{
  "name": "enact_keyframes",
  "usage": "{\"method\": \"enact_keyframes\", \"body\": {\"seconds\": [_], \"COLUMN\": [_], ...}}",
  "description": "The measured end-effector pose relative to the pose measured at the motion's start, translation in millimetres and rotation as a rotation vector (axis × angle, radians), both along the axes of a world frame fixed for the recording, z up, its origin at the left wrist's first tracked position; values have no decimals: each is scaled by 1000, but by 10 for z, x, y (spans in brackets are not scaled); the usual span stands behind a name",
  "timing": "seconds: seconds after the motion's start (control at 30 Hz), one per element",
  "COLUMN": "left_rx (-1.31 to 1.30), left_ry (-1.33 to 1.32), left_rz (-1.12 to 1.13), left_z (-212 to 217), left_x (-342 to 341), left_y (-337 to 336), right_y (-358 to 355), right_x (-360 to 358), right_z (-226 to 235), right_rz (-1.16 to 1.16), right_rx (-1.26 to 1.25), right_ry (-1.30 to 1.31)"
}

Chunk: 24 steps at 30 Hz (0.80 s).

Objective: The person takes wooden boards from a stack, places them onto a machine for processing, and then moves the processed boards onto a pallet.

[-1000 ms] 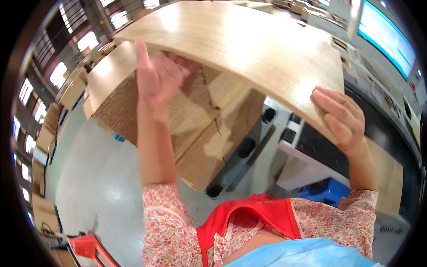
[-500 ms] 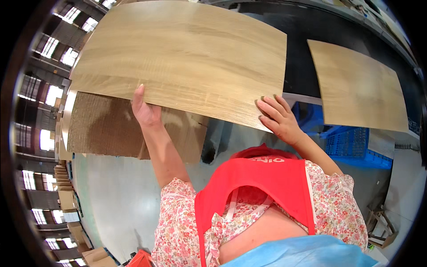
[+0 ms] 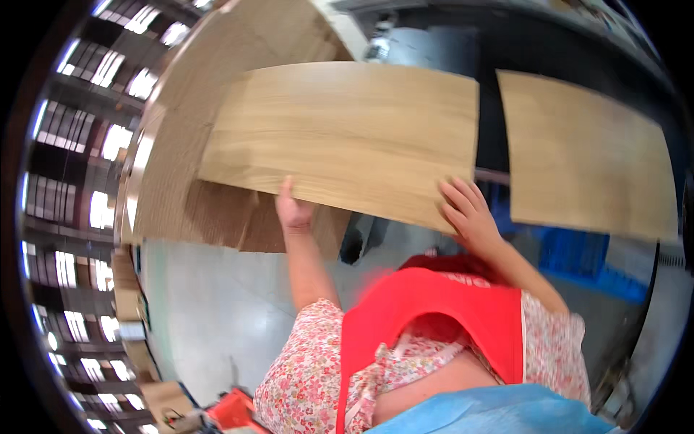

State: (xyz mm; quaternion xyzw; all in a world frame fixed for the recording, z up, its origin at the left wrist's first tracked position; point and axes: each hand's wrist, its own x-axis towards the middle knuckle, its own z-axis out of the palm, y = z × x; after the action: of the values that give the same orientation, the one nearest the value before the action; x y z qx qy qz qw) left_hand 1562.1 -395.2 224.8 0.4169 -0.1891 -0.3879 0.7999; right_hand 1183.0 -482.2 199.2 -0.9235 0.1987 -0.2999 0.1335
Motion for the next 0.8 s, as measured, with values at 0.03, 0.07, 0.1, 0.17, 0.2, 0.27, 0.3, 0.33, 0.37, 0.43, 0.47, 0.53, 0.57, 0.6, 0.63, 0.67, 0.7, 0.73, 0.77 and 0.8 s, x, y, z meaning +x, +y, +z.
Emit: {"method": "enact_keyframes", "body": {"seconds": [0.03, 0.07, 0.1, 0.17, 0.2, 0.27, 0.3, 0.33, 0.37, 0.43, 0.47, 0.53, 0.57, 0.6, 0.63, 0.67, 0.7, 0.73, 0.77, 0.8], "left_rx": [-14, -27, -3, -6, -41, -86, -92, -50, -66, -84, -82, -79, -99, -121, -143, -127, -127, -126, -127, -123], "left_ry": [-84, -166, -367, -286, -14, -38, -42, -8, -17, -38, -59, -93, -116, -149, -181, -192, -196, -201, -205, -227], "left_rz": [-17, -21, 19, -8, -68, -78, -86, -79, -71, -65, -60, -53, -55, -50, -46, -48, -34, -22, -12, -8], "left_z": [12, 7, -148, -141, 55, 112, 146, 208, 224, 288, 333, 457, 479, 542, 610, 683, 750, 823, 908, 999], "left_x": [-51, -102, 47, 14, -166, -150, -150, -141, -129, -110, -108, -165, -182, -196, -211, -226, -252, -285, -327, -359], "left_y": [-42, -80, 56, -53, -126, -190, -155, -115, -94, -95, -86, -106, -142, -179, -201, -198, -195, -195, -196, -169], "right_y": [32, 23, 44, 50, 41, -2, 13, 22, 32, 54, 62, 49, 52, 50, 46, 44, 65, 80, 87, 111], "right_x": [-29, -92, -39, -100, -151, -130, -119, -91, -73, -39, -24, -19, -28, -25, -20, -12, -12, -8, 1, 25], "right_z": [-29, -33, -32, -50, -97, -130, -151, -136, -141, -170, -173, -187, -210, -219, -221, -212, -225, -230, -225, -239], "right_rz": [3, 1, 26, 7, 8, 9, 7, 9, 10, 0, 7, 15, 16, 23, 30, 38, 33, 27, 31, 38], "right_rx": [20, 25, 43, 11, -4, -49, -55, -44, -50, -46, -52, -65, -74, -86, -98, -98, -91, -85, -71, -47], "right_ry": [-69, -43, -19, -15, -8, -6, 3, 22, 25, 24, 17, 11, -12, -44, -76, -81, -84, -87, -80, -74]}}
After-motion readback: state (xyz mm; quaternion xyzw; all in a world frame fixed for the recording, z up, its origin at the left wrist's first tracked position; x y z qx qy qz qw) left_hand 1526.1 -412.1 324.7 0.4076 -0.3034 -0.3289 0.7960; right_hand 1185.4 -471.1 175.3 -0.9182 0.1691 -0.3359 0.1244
